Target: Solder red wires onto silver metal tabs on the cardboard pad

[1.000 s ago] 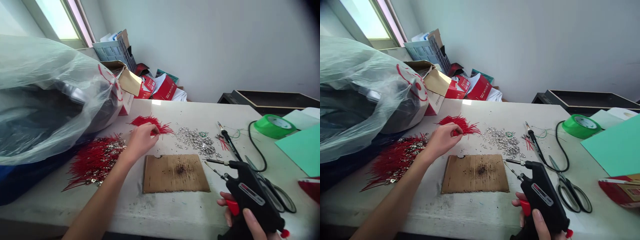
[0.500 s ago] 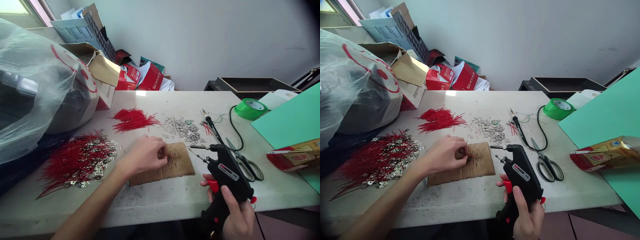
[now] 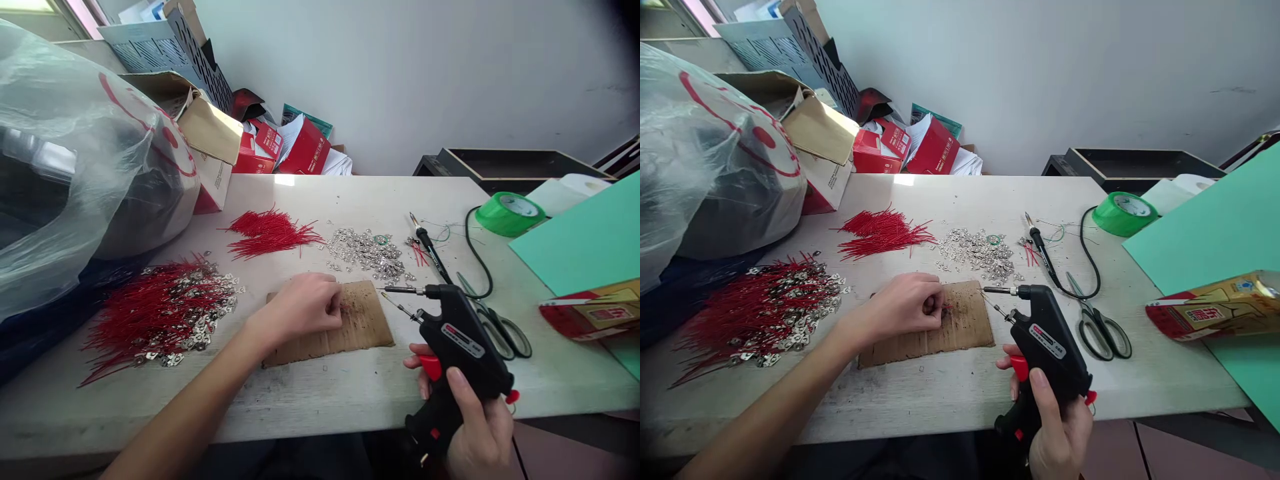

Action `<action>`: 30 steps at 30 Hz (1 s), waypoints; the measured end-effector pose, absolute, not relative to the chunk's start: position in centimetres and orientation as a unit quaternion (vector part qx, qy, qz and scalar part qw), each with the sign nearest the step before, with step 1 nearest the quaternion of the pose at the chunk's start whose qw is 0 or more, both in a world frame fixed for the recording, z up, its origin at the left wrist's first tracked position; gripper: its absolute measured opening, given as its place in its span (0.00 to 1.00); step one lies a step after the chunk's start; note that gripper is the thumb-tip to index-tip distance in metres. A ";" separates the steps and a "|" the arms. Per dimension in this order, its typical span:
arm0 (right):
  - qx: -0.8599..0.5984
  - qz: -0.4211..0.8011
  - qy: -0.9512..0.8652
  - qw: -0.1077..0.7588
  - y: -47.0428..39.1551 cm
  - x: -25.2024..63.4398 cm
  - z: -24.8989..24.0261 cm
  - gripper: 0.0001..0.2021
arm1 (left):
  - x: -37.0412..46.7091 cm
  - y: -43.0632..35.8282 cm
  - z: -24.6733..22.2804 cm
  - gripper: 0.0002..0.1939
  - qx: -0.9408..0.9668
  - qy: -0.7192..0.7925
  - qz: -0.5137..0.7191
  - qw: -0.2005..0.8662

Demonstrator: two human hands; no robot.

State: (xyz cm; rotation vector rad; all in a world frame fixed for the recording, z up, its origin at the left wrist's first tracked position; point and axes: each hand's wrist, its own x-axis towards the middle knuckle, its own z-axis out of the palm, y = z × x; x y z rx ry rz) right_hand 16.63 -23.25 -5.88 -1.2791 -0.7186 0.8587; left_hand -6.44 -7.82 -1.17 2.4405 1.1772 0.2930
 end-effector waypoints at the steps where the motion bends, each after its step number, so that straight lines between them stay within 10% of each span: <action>1: -0.566 0.380 -0.320 0.658 -23.2 16.7 -5.9 0.13 | -6.4 -7.8 -1.2 0.03 0.876 0.421 0.104 0.213; 30: -0.572 0.385 -0.301 0.659 -23.0 16.6 -5.9 0.14 | -6.6 -5.5 -2.2 0.12 0.818 0.505 0.256 0.105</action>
